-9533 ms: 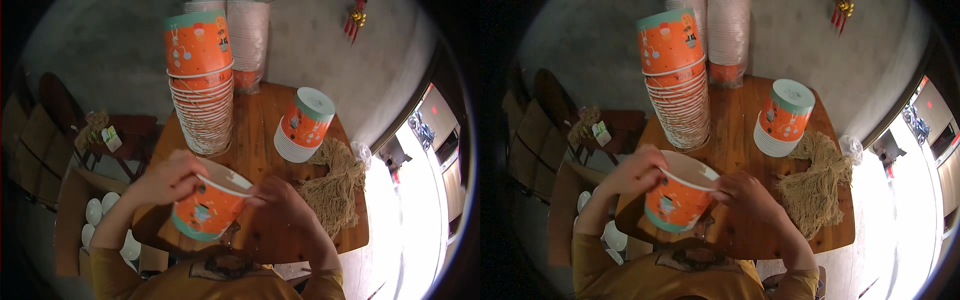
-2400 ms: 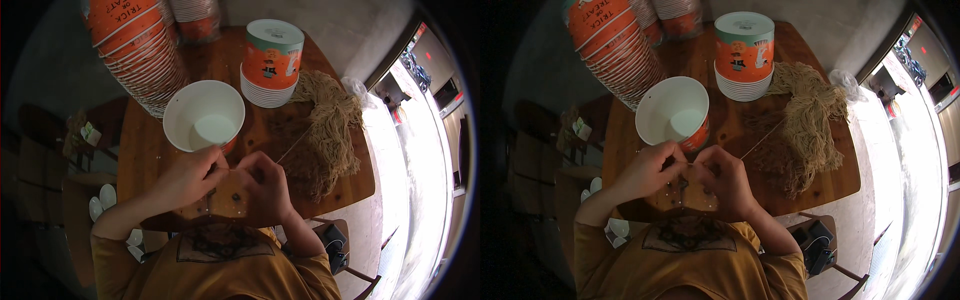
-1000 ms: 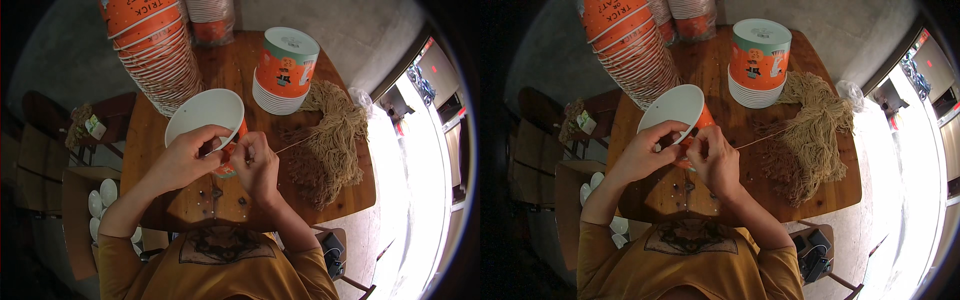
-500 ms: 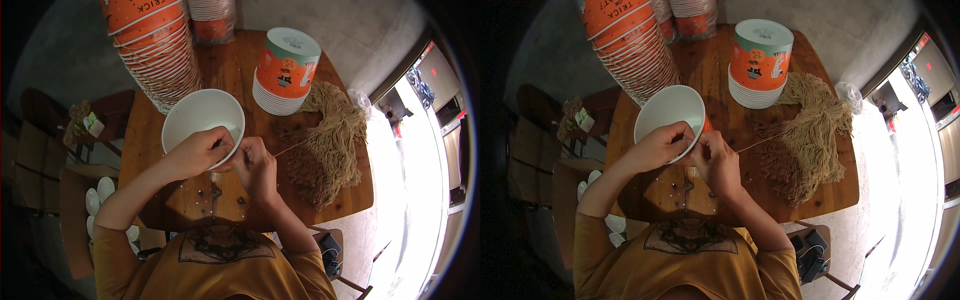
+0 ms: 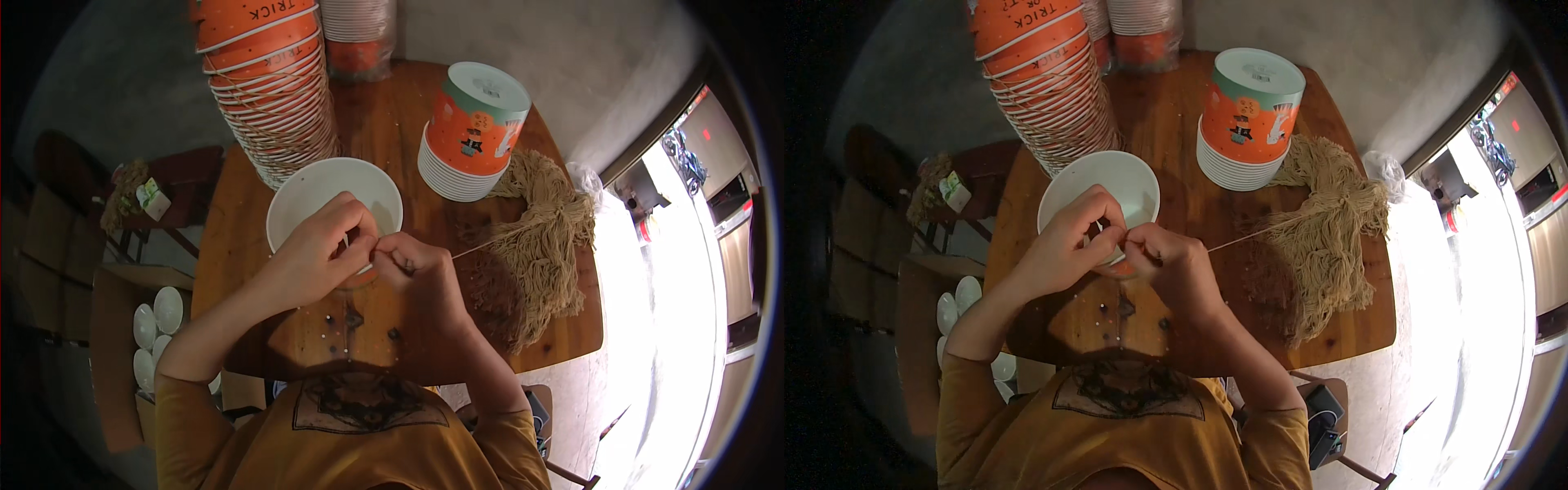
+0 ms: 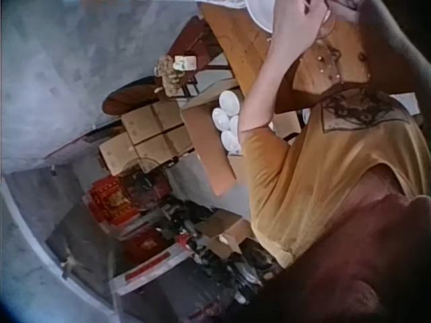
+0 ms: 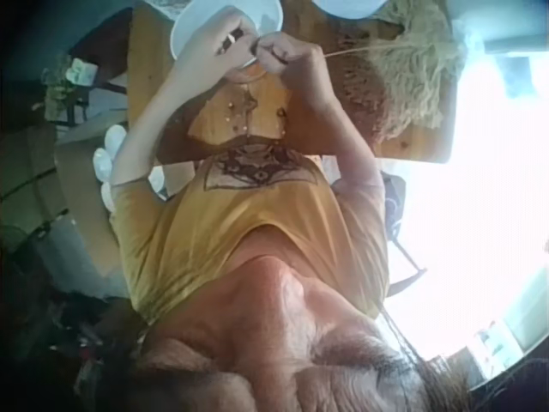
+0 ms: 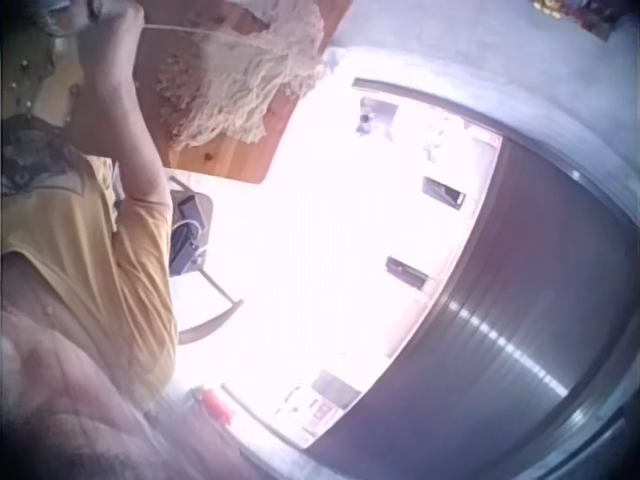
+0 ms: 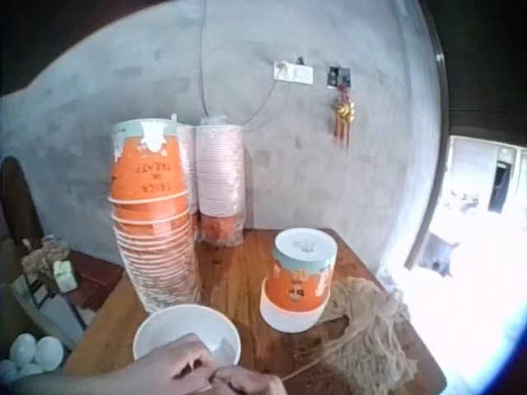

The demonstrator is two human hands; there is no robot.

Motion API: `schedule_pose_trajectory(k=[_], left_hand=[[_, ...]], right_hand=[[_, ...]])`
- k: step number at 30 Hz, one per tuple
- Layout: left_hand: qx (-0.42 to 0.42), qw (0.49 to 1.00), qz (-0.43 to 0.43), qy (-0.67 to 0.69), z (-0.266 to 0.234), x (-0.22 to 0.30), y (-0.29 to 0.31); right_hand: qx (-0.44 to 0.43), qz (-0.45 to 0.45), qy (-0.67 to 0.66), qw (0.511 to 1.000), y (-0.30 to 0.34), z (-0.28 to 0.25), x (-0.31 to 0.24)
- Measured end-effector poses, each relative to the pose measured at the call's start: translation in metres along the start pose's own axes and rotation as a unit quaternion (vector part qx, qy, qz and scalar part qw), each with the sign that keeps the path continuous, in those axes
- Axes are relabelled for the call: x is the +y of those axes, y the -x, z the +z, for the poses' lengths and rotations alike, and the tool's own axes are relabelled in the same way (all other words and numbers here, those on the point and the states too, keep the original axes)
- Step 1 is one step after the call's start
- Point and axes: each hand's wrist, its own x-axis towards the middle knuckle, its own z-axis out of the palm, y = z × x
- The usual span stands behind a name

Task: Attaching thin strings to paper buckets to serve as handles.

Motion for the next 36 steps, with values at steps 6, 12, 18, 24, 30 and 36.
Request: schedule_pose_trajectory(k=[6, 12, 18, 24, 30, 36], left_hand=[[0.008, 0.97, -0.122, 0.209, -0.007, -0.009, 0.019], [-0.059, 0.918, -0.228, 0.318, -0.008, -0.012, 0.016], [-0.068, 0.883, -0.274, 0.376, -0.002, -0.023, 0.016], [-0.061, 0.882, -0.235, 0.404, 0.003, -0.023, 0.013], [-0.09, 0.87, -0.25, 0.416, 0.009, -0.022, 0.009], [-0.14, 0.874, -0.217, 0.413, 0.011, -0.018, 0.007]], right_hand=[[-0.026, 0.135, -0.112, 0.984, 0.004, 0.019, -0.006], [-0.017, 0.137, -0.197, 0.971, 0.002, 0.024, -0.015], [-0.08, 0.209, -0.157, 0.962, -0.008, 0.003, -0.018], [-0.26, 0.079, -0.007, 0.962, -0.029, -0.037, -0.055], [-0.311, 0.144, -0.192, 0.92, -0.057, -0.037, -0.056], [-0.199, 0.21, -0.183, 0.939, -0.063, -0.043, -0.039]])
